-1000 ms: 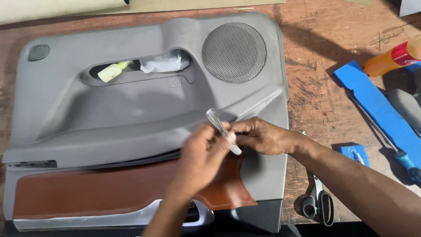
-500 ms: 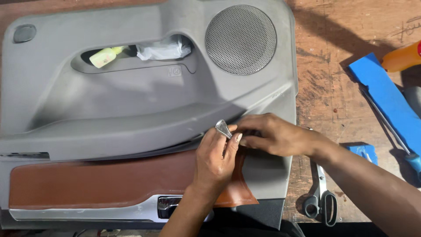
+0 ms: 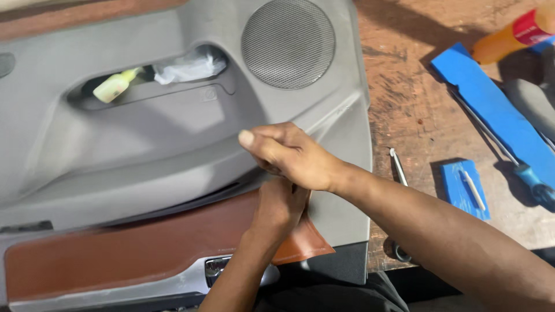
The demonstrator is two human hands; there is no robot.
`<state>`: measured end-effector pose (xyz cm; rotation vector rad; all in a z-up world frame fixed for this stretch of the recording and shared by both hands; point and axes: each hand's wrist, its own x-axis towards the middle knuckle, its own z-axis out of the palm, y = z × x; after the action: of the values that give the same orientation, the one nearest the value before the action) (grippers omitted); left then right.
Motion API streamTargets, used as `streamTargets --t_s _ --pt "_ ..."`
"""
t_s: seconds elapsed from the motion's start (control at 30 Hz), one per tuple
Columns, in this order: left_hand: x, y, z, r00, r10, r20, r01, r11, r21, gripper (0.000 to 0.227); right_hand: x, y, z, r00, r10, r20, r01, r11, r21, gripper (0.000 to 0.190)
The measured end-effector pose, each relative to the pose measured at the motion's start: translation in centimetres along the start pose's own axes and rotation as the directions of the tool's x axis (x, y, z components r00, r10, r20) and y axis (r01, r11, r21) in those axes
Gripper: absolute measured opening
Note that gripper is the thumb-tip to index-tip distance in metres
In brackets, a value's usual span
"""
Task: The person applies brown leather material to a car door panel, using a metal spatula-like tool and a screwdriver to tuck the edges into the seams.
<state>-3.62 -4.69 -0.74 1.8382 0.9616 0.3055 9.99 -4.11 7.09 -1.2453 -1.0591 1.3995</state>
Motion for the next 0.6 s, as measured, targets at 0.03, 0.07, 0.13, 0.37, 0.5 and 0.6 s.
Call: streamTargets --t_s 0.03,0.07,0.13,0.37,0.5,0.6 --pt "0.2 0.0 0.0 0.994 -0.095 0.053 0.094 0.995 0.010 0.033 0.3 0.1 0.1 1.000 0.020 -0.019 -0.020 0.999 0.038 0.047" --pt "0.2 0.0 0.1 0.995 -0.074 0.061 0.071 0.996 0.048 0.033 0.5 0.3 0.4 0.998 0.044 -0.037 -0.040 0.996 0.080 0.047" --pt "0.3 -0.2 0.4 0.997 -0.029 0.075 0.020 0.993 0.118 0.034 0.3 0.6 0.4 0.997 0.043 -0.070 -0.035 0.993 0.111 0.046" --pt "-0.3 -1.3 1.1 0.990 0.139 0.011 -0.139 0.976 0.169 0.025 -1.0 2.0 0.4 0.987 -0.056 -0.148 0.078 0.985 0.151 0.044" --pt "0.4 -0.9 1.5 0.998 0.062 0.014 -0.063 0.978 0.201 0.028 -1.1 2.0 0.0 0.995 -0.037 -0.097 0.053 0.984 0.172 0.043" --pt "0.2 -0.6 1.6 0.999 0.050 0.009 -0.051 0.978 0.204 0.026 -0.8 1.6 -0.8 0.991 0.046 -0.129 -0.028 0.990 0.136 0.046"
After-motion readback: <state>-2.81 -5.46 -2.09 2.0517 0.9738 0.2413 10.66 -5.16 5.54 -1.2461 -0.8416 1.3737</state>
